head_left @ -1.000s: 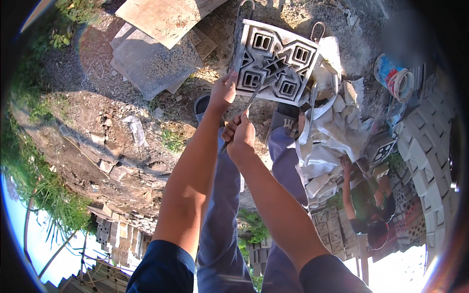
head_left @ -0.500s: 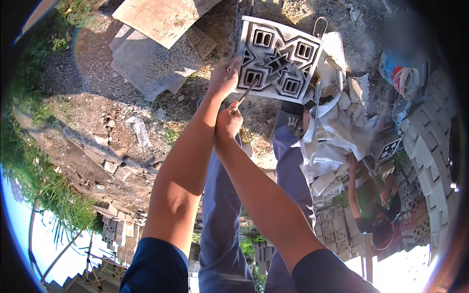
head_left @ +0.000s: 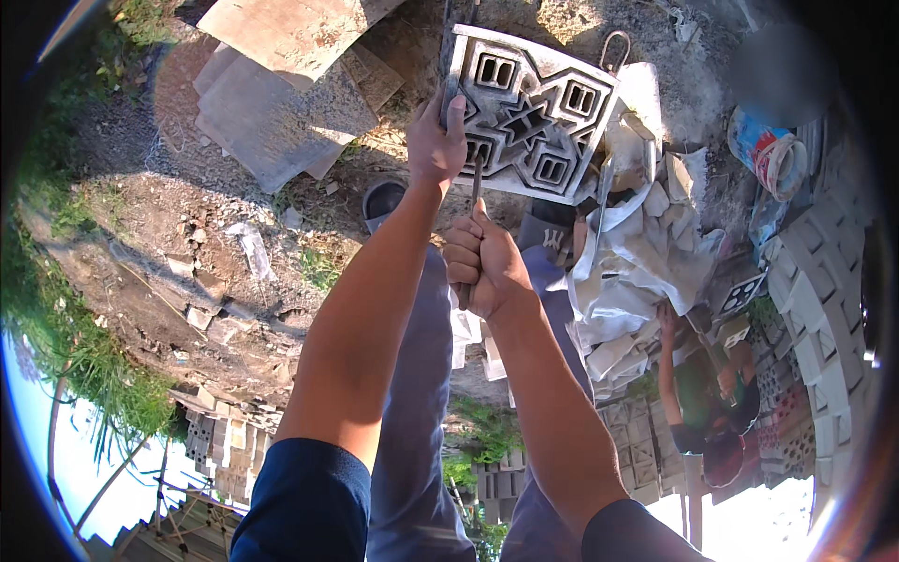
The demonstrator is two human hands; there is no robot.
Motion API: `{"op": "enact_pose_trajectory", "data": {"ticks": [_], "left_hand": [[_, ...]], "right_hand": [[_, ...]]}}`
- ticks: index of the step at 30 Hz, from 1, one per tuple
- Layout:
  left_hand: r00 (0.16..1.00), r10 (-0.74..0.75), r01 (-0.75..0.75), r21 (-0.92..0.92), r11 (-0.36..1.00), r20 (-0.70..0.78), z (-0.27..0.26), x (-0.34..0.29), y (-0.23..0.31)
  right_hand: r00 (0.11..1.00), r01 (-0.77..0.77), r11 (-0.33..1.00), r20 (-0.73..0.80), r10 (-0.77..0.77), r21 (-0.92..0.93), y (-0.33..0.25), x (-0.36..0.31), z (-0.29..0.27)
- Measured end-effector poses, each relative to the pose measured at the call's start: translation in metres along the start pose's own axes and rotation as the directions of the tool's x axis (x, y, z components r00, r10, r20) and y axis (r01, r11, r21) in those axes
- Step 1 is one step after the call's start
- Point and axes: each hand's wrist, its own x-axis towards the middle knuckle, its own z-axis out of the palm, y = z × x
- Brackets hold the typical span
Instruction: The person details the pattern of a molded block using a metal rod and removes the mold frame from the block by hand.
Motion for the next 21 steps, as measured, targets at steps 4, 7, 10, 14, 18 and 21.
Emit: {"op": "enact_pose_trajectory", "data": {"ticks": [4,7,10,14,18,21], "left_hand": [[0.987,0.055,-0.014,0.265,0.964,-0.151,0.001,-0.008,0.006],[0.981,0.035,0.047,0.404,0.913,-0.193,0.0,-0.012,0.01],[0.986,-0.037,0.101,0.404,0.909,-0.163,0.001,-0.012,0.02],[0.984,-0.041,0.113,0.427,0.897,-0.175,0.003,-0.01,0.019],[0.987,-0.064,0.116,0.384,0.916,-0.144,-0.006,-0.009,0.014],[0.989,-0.021,0.069,0.335,0.94,-0.146,0.0,-0.01,0.02]], "right_hand": [[0.974,-0.197,0.912,0.179,0.14,0.36,-0.015,-0.007,0.013],[0.976,-0.212,0.885,0.143,0.166,0.414,-0.019,-0.011,0.022],[0.979,-0.199,0.88,0.116,0.165,0.432,-0.024,-0.011,0.025],[0.988,-0.156,0.892,0.089,0.13,0.425,-0.023,-0.014,0.035],[0.989,-0.146,0.884,0.068,0.129,0.443,-0.016,-0.012,0.035],[0.985,-0.167,0.869,0.11,0.131,0.465,-0.023,-0.016,0.03]]}}
